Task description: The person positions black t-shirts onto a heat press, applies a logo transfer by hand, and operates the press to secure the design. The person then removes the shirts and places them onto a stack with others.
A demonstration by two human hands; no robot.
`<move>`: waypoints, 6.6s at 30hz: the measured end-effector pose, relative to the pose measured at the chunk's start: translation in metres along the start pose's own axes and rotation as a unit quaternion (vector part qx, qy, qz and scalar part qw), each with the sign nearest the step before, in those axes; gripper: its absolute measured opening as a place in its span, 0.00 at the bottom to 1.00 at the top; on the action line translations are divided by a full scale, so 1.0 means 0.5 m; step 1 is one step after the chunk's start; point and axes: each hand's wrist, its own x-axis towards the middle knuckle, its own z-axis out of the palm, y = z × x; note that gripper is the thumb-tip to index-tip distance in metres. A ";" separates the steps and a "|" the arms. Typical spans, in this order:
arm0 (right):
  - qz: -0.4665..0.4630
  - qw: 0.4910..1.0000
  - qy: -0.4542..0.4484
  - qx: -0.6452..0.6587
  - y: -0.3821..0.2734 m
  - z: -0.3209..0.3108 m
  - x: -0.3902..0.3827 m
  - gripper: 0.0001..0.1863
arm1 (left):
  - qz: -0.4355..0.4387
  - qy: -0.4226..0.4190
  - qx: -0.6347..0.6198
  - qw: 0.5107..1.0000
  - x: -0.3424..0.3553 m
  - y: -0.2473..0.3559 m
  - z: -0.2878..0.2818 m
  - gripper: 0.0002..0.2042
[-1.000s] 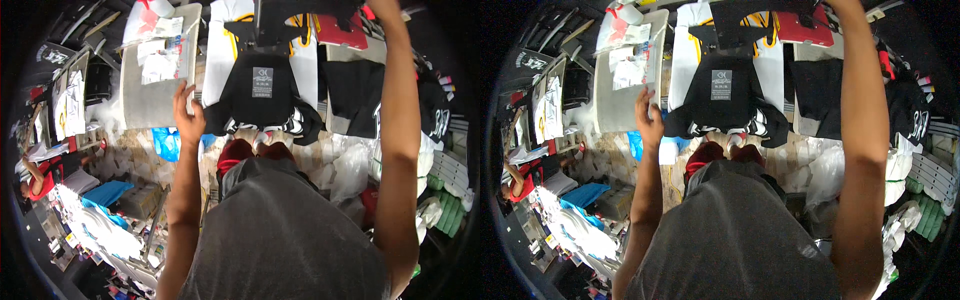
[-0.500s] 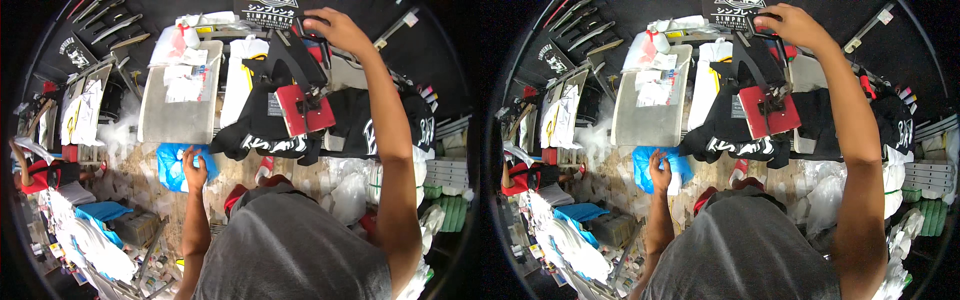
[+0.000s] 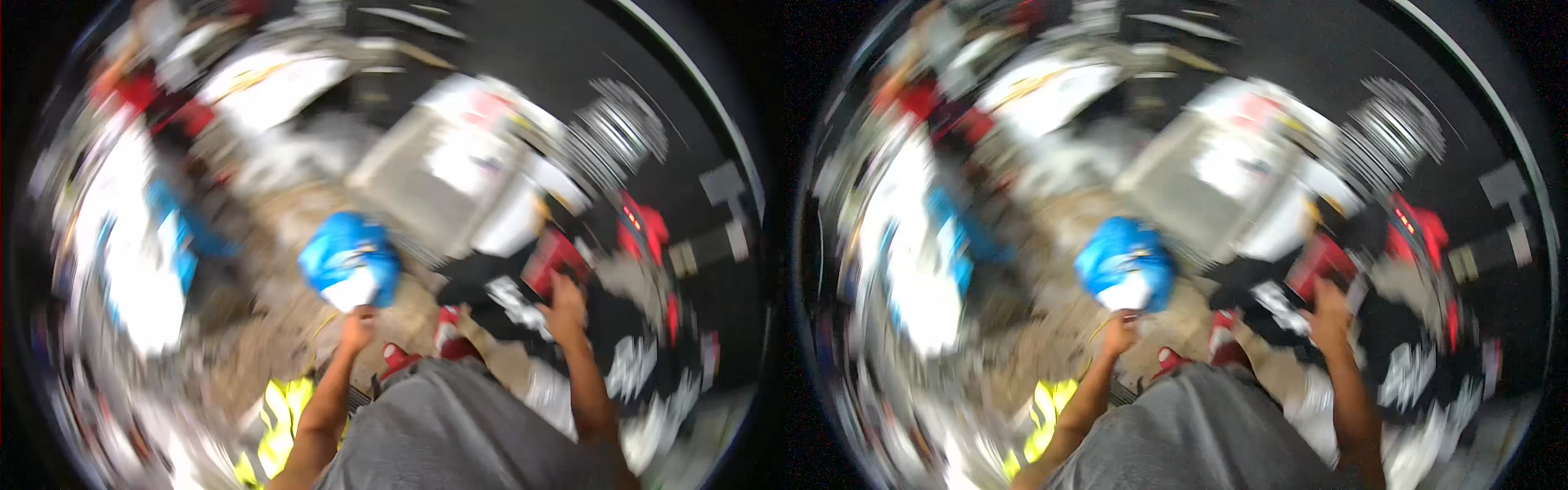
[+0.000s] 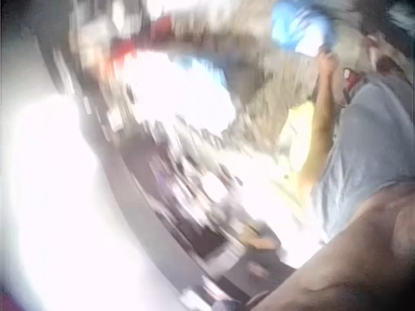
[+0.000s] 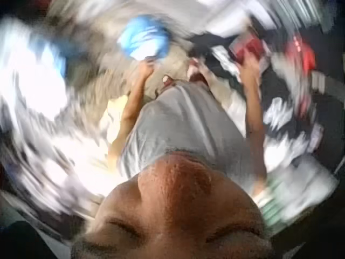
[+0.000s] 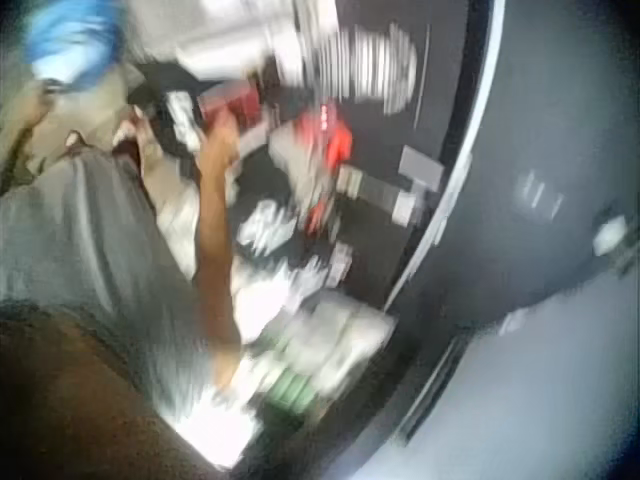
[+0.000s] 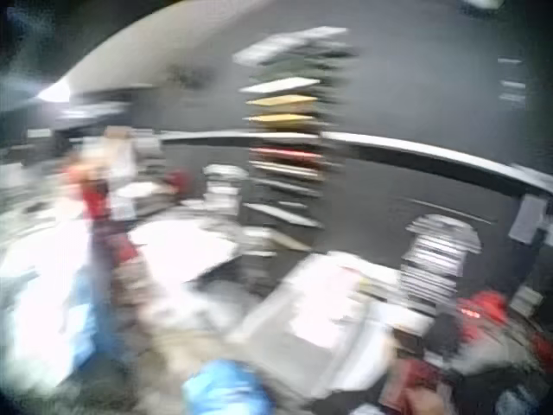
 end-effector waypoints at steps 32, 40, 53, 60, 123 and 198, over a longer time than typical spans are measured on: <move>-0.445 0.889 -0.054 0.097 0.483 0.273 0.229 0.42 | -0.290 0.068 0.180 0.937 -0.259 -0.103 -0.368 0.21; -0.372 0.927 -0.011 0.039 0.608 0.343 0.263 0.45 | -0.352 0.035 0.318 0.880 -0.291 -0.145 -0.281 0.21; -0.106 0.989 -0.105 -0.020 0.308 0.158 0.125 0.38 | -0.349 0.040 0.271 0.896 -0.279 -0.185 -0.300 0.24; -0.053 0.988 -0.128 0.066 0.072 0.019 0.072 0.33 | -0.382 0.011 0.253 0.889 -0.267 -0.209 -0.298 0.20; -0.087 0.986 0.139 -0.040 0.068 0.092 0.080 0.50 | -0.217 -0.018 0.134 0.967 -0.243 -0.283 -0.338 0.24; -0.115 0.942 0.251 -0.192 0.050 0.114 0.030 0.32 | -0.347 -0.044 0.177 0.920 -0.279 -0.129 -0.346 0.28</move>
